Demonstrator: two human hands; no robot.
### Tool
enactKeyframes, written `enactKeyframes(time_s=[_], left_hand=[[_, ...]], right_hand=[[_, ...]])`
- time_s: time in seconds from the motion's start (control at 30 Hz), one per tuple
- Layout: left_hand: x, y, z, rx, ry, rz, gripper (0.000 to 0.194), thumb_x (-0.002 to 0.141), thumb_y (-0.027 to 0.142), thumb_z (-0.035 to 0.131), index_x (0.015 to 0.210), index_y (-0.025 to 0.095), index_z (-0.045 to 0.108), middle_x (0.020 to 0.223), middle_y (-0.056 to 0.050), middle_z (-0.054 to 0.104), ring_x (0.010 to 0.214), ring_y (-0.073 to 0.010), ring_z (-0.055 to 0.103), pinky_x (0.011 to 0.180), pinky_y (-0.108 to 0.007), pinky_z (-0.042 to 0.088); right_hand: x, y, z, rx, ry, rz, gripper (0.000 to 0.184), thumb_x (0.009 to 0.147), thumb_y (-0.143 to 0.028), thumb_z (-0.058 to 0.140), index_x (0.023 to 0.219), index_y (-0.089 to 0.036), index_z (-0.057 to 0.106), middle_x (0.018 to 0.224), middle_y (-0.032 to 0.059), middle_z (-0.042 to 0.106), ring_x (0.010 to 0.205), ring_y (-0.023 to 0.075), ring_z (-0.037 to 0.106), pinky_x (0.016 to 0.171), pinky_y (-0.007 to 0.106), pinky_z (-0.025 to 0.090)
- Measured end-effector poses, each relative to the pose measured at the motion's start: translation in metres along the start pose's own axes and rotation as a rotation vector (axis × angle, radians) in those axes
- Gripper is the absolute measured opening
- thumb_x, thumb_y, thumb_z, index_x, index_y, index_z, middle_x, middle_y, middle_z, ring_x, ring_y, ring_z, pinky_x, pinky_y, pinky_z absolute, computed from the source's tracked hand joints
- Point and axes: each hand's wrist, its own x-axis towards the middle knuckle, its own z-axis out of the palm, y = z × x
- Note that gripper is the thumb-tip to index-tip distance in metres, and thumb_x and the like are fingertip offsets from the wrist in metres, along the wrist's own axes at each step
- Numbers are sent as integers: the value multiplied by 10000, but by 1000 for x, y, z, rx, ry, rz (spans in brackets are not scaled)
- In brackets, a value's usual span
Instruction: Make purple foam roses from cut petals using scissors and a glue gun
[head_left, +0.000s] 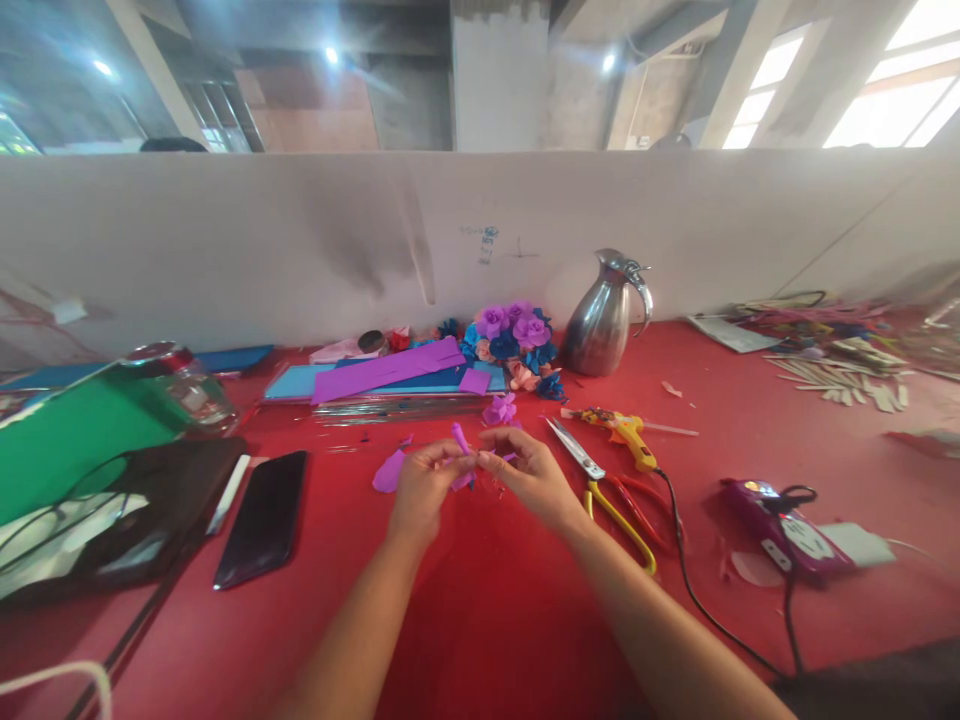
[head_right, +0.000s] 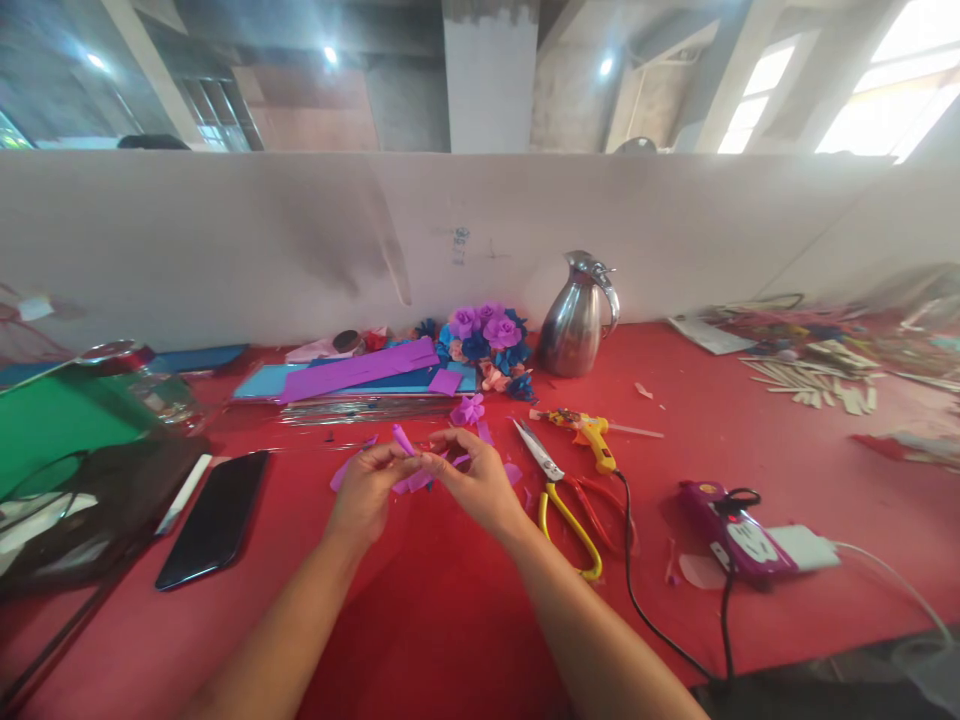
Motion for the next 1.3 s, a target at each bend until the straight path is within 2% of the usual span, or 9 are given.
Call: enactKeyframes(time_s=[0.13,0.23,0.33,0.43,0.57,0.83,0.97,1.2,1.3], left_hand=[[2,4,-1,-215,68,-93,197,437,212,808,468,157,621,523,18,599,519,-94,494,522,-227,373],[3,3,-3,-285,29,-148,225,410,219,843,522,152,660,540,4,623,528,-97,506,524,-231,373],[6,0,-6,-342,-79,-208,307,479,350,849,672,150,718,710,-61,703,612,-134,569,544,-248,401],[8,-3,-8,-392,-106,-249,347,586,453,792,750,154,730,823,-100,724,672,-152,601,571,-262,437],[9,-5,-9,-394,-70,-277,310,549,352,835,760,148,738,811,-94,730,657,-129,594,573,-242,438],[8,-6,-5,-299,-94,-200,264,512,304,835,693,141,735,715,-80,717,627,-138,585,556,-248,407],[9,-13,-7,-226,-88,-101,188,530,286,808,612,154,703,652,-45,683,629,-138,573,618,-264,429],[7,-18,-8,-66,-105,41,128,653,292,709,687,169,714,704,-38,688,687,-159,589,693,-279,450],[1,-14,-4,30,-144,125,129,695,304,674,684,180,707,729,-35,693,736,-176,603,737,-292,459]], right_hand=[[0,11,6,-66,-133,76,150,746,-274,659,857,-185,708,802,25,713,714,159,621,653,265,448],[-2,17,12,-25,-139,76,121,767,-236,614,798,-209,728,776,7,725,720,168,639,683,278,460],[-3,16,14,43,-124,82,130,770,-234,607,777,-217,736,739,-9,719,696,160,638,680,267,466],[-2,12,12,61,-90,101,129,766,-239,612,743,-221,738,680,-24,706,645,145,625,645,250,459],[0,13,10,42,-96,83,144,774,-243,602,747,-227,742,685,-23,707,656,146,629,644,246,453],[-2,23,12,-123,-87,52,155,777,-214,597,798,-242,749,752,0,734,702,183,659,671,281,472],[-5,23,15,-194,-70,35,182,777,-192,590,797,-270,752,747,-3,738,696,196,666,669,301,482],[-7,27,20,-296,22,-38,214,789,-172,560,800,-276,747,813,15,746,749,209,668,698,310,481],[-7,29,20,-331,60,-82,193,800,-214,553,754,-253,736,764,26,732,725,207,645,694,309,474]])
